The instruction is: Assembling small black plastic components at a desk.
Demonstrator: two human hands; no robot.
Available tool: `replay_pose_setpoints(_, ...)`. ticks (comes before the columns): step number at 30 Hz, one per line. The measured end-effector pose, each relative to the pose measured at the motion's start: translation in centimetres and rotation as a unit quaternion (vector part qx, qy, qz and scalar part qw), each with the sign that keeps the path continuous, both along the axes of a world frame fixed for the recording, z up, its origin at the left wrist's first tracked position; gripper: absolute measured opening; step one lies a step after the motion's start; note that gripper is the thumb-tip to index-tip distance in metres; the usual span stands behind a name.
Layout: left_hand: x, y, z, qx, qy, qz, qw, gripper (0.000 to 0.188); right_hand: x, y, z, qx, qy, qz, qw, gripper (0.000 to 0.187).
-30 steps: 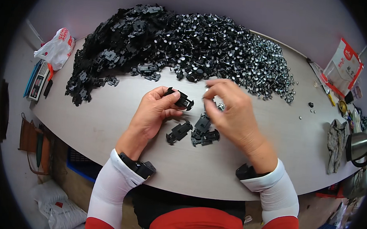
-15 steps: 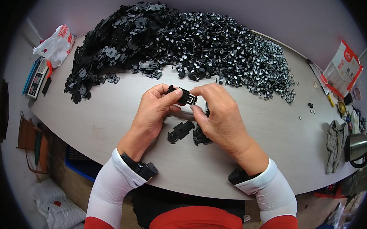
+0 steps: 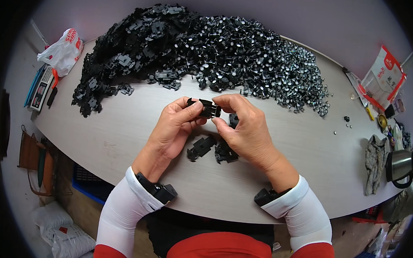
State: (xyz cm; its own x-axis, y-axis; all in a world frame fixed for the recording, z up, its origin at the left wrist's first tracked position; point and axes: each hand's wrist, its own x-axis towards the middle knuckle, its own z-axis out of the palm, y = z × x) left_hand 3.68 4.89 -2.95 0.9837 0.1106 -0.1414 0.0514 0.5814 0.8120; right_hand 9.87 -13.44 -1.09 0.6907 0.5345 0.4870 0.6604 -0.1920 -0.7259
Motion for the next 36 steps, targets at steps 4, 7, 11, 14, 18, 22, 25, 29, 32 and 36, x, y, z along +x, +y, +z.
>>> replay_pose_setpoints(4,-0.1,0.1,-0.1,-0.009,-0.012,-0.011,1.000,0.013,-0.3,0.0,0.5,-0.005,-0.023,-0.002,1.000,0.034)
replay_pose_setpoints(7,0.0,0.3,-0.2,-0.020,-0.020,-0.019,0.999,0.014,-0.3,0.0,0.8,0.002,-0.031,0.002,1.000,0.034)
replay_pose_setpoints(11,0.0,0.4,-0.2,-0.037,-0.030,-0.032,0.998,0.015,-0.1,0.0,0.5,0.021,-0.032,0.012,0.999,0.035)
replay_pose_setpoints(14,-0.2,0.3,0.0,-0.042,-0.029,-0.032,0.998,0.015,0.1,-0.1,0.3,0.027,-0.024,0.023,0.999,0.035)
replay_pose_setpoints(18,-0.2,0.1,-0.1,-0.027,-0.019,-0.026,0.999,0.014,0.0,-0.1,0.2,0.012,-0.040,0.020,0.999,0.035)
replay_pose_setpoints(22,0.0,0.0,-0.3,0.003,0.003,-0.012,1.000,0.011,-0.3,0.4,-0.1,-0.016,-0.089,0.007,0.996,0.033)
replay_pose_setpoints(25,0.2,0.2,-0.1,0.008,0.049,-0.003,0.999,0.011,0.6,-0.2,0.1,-0.054,-0.014,0.044,0.997,0.028)
replay_pose_setpoints(29,0.4,0.1,0.6,0.025,0.082,0.013,0.996,0.012,4.7,-2.9,0.8,-0.099,0.029,-0.135,0.986,0.014)
replay_pose_setpoints(32,0.5,0.0,0.7,0.025,0.088,-0.008,0.996,0.014,6.8,-4.1,-0.3,-0.180,-0.026,-0.135,0.974,0.014)
replay_pose_setpoints(36,0.4,0.4,0.4,0.020,0.086,-0.019,0.996,0.017,7.2,-2.7,-0.8,-0.268,-0.085,-0.116,0.953,0.021)
